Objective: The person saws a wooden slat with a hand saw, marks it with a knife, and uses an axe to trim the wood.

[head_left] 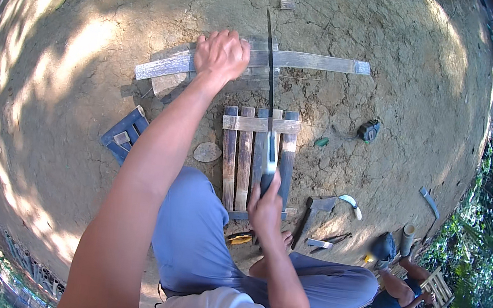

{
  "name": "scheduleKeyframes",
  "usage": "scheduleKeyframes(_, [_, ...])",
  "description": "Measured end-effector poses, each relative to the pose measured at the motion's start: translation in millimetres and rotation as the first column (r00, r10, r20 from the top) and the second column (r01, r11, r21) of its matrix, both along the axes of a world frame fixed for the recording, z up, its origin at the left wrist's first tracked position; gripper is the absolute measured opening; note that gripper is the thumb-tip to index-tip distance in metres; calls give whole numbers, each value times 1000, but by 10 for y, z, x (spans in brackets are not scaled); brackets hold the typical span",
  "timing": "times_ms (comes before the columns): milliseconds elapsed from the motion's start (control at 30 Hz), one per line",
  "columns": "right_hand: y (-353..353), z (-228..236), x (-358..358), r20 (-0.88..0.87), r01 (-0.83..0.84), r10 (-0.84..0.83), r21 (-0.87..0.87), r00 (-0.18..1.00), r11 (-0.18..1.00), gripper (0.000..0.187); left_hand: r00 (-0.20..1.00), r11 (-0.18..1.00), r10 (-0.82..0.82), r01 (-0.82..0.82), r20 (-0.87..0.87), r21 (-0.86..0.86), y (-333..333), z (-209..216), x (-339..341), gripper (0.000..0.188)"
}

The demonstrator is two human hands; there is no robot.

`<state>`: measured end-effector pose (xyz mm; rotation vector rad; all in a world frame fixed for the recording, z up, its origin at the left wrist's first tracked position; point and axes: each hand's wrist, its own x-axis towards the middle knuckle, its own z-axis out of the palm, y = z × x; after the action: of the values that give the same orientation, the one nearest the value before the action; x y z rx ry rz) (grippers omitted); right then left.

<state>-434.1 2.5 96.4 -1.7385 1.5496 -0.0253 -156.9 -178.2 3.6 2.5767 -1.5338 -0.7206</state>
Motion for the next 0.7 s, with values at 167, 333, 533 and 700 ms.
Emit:
scheduleKeyframes(167, [-469, -281, 246, -23, -16, 16, -37, 1000, 999, 65, 999, 1000, -12, 12, -30, -1, -87, 152, 63, 50])
scheduleKeyframes(333, [61, 17, -121, -2, -40, 40, -84, 999, 996, 63, 1000, 1000, -16, 16, 15, 8, 10, 25, -26, 50])
scheduleKeyframes(533, [-145, -267, 13, -38, -40, 36, -106, 999, 994, 64, 997, 998, -13, 17, -75, 58, 2, 115, 9, 51])
scheduleKeyframes(700, [-130, -61, -26, 28, -52, 55, -104, 998, 993, 64, 999, 1000, -30, 30, 14, -2, 28, -26, -36, 49])
